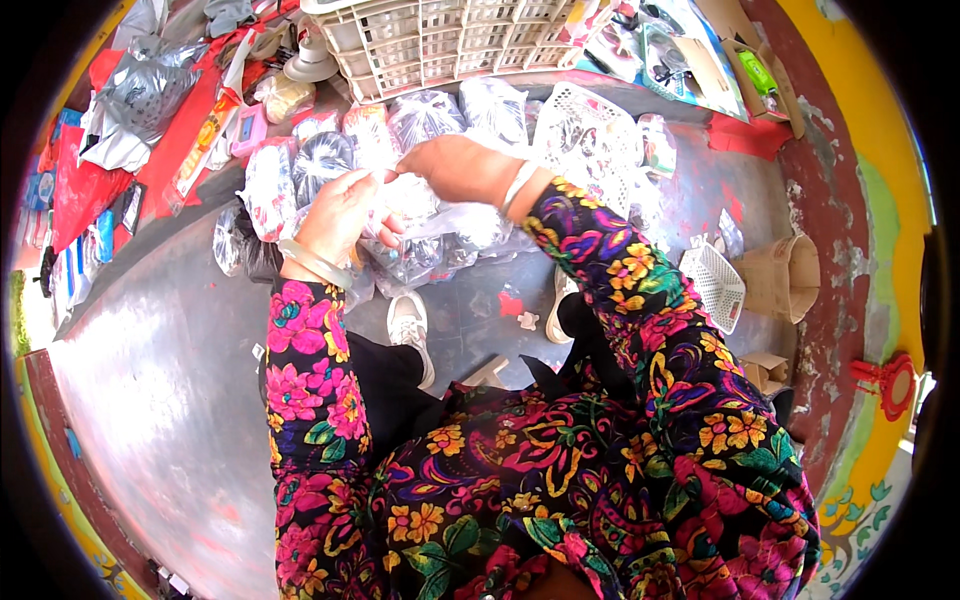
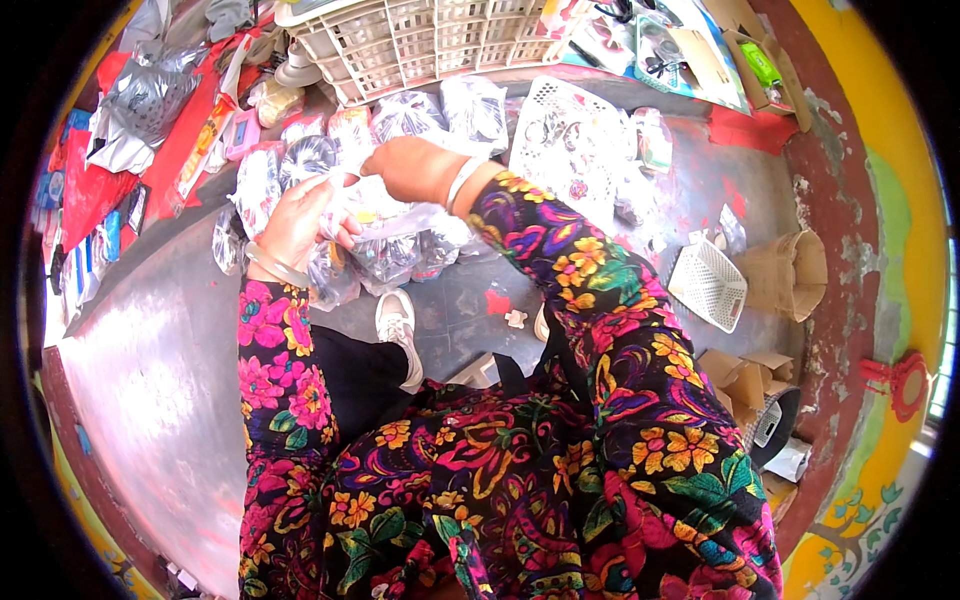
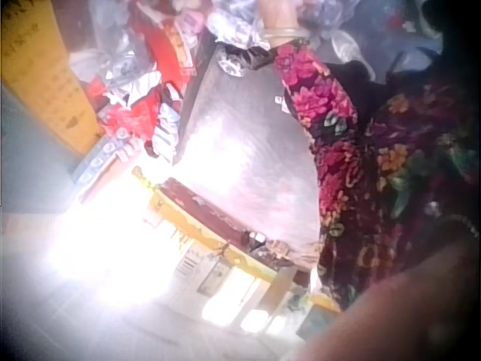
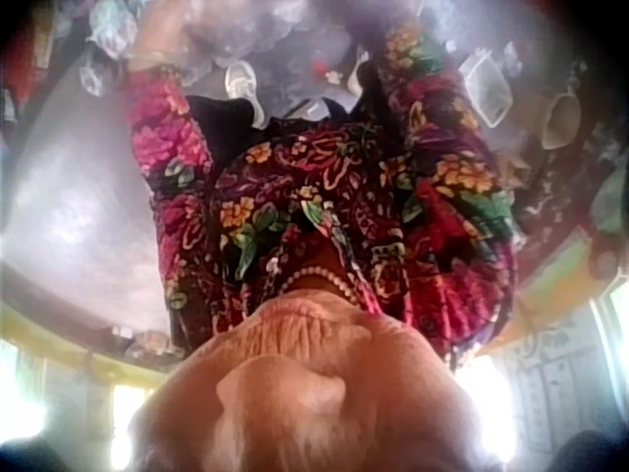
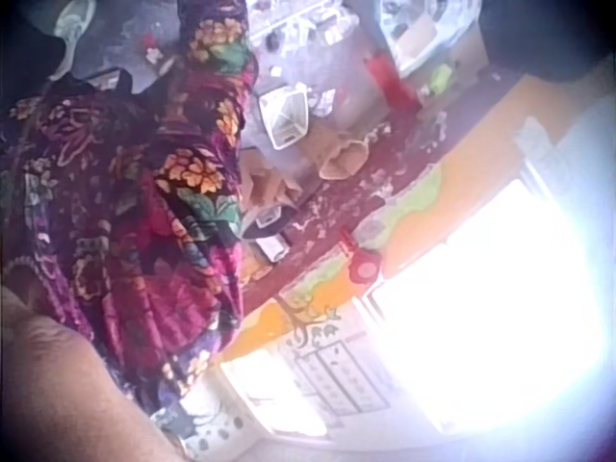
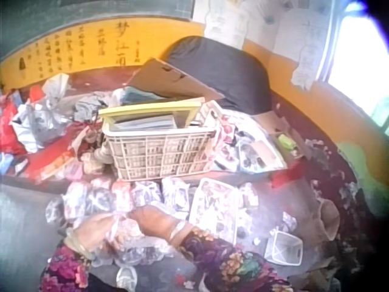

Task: The person sits on the floor and sorts small items from a white plastic basket into clear plastic bags. They pick up items one by one, place them into the bags, and occasionally tie the bags closed.

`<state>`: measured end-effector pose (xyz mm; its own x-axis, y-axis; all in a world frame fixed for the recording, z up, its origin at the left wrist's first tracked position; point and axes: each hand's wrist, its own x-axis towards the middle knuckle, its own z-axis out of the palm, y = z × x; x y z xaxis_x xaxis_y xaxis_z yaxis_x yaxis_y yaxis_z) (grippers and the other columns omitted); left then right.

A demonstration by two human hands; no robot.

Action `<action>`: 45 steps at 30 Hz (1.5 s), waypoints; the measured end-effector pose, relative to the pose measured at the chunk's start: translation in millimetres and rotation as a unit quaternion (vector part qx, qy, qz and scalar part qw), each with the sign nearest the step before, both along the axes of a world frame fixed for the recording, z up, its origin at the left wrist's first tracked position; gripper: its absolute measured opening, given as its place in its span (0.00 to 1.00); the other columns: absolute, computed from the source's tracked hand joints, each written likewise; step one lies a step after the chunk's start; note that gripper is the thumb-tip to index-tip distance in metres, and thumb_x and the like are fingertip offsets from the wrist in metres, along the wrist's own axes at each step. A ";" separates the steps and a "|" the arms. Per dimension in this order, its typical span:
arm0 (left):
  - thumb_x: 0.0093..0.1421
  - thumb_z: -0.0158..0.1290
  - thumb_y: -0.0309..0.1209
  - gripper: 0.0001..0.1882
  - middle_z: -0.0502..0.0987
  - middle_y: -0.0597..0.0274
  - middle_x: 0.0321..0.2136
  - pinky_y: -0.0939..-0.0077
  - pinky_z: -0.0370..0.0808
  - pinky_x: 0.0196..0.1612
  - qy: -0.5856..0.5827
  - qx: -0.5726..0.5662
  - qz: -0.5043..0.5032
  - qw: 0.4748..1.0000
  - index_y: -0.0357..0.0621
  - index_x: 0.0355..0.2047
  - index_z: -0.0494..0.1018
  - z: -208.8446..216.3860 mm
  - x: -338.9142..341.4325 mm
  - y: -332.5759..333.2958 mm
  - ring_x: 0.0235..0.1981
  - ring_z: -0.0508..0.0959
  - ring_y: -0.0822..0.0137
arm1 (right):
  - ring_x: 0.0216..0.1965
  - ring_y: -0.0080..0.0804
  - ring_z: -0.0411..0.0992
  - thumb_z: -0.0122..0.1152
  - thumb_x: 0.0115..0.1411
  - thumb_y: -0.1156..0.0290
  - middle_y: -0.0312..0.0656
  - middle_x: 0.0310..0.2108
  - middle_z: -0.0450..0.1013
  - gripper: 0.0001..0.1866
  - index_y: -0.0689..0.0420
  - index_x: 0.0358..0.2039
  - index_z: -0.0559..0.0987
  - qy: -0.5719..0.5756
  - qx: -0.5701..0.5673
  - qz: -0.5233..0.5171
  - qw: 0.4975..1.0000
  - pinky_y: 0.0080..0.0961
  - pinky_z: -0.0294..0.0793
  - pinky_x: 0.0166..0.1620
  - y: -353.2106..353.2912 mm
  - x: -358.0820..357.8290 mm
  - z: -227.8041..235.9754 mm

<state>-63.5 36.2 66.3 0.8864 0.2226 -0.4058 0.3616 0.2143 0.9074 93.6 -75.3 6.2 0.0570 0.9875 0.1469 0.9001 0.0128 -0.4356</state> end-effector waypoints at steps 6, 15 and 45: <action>0.61 0.37 0.37 0.20 0.72 0.54 0.18 0.81 0.70 0.21 0.002 0.007 0.007 1.000 0.32 0.44 0.64 -3.2 -3.3 1.3 0.15 0.72 0.69 | 0.30 0.22 0.72 0.51 0.50 0.75 0.36 0.30 0.74 0.11 0.60 0.35 0.76 0.308 -0.002 -0.136 0.942 0.18 0.72 0.33 -51.2 59.6 87.7; 0.61 0.39 0.38 0.18 0.72 0.53 0.18 0.81 0.70 0.18 -0.005 0.020 0.011 1.000 0.32 0.40 0.66 -0.5 5.1 0.1 0.16 0.72 0.70 | 0.34 0.39 0.72 0.50 0.46 0.70 0.44 0.30 0.73 0.11 0.51 0.32 0.77 0.020 -0.223 -0.244 0.944 0.31 0.70 0.38 -162.6 153.2 -40.2; 0.61 0.39 0.37 0.18 0.72 0.55 0.26 0.80 0.71 0.18 -0.003 0.028 0.009 1.000 0.30 0.40 0.66 -5.6 6.7 -0.2 0.20 0.73 0.69 | 0.26 0.33 0.73 0.54 0.43 0.70 0.43 0.24 0.74 0.07 0.57 0.24 0.77 -0.053 -0.305 -0.246 0.919 0.27 0.72 0.29 -154.0 179.6 -41.3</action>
